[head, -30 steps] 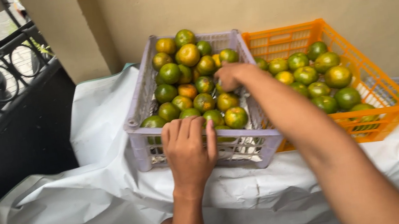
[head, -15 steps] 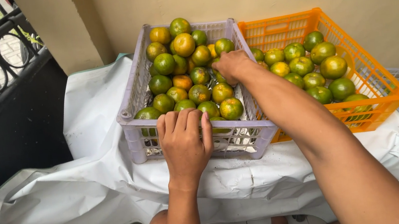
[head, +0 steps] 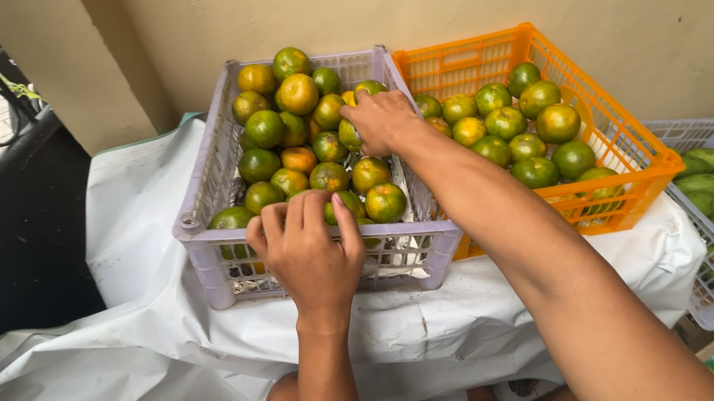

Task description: Cleaning oranges by wiping them with a cloth and sorting them into crates.

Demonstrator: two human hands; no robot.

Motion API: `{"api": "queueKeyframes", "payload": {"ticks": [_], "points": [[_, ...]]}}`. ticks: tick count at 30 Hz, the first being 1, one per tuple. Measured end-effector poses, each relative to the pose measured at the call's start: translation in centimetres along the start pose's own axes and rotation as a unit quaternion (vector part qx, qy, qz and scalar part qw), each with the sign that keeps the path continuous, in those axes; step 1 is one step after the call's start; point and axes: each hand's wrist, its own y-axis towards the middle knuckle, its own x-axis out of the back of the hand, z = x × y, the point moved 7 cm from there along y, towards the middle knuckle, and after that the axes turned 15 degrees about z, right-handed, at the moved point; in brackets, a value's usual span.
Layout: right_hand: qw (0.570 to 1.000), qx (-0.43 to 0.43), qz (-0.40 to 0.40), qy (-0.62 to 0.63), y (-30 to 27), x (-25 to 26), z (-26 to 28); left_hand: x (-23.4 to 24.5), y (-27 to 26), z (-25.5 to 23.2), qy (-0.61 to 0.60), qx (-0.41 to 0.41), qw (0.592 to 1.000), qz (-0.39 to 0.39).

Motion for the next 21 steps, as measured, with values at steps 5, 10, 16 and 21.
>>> {"api": "queueKeyframes", "payload": {"ticks": [5,10,16,21], "points": [[0.999,-0.007,-0.03,0.023,-1.8,1.2,-0.1,-0.2,0.2,-1.3,-0.028,-0.009,1.0,-0.003],[0.998,0.005,-0.045,0.038,-2.3,2.2,0.2,-0.6,-0.2,-2.6,-0.022,-0.04,0.999,0.003],[0.997,0.008,-0.054,0.046,-2.9,2.5,0.2,-1.2,-0.9,-2.1,-0.018,-0.061,0.998,-0.027],[0.995,0.034,-0.08,0.044,-2.2,2.8,0.2,-1.9,-0.8,-1.9,0.029,-0.058,0.997,-0.036]]}}
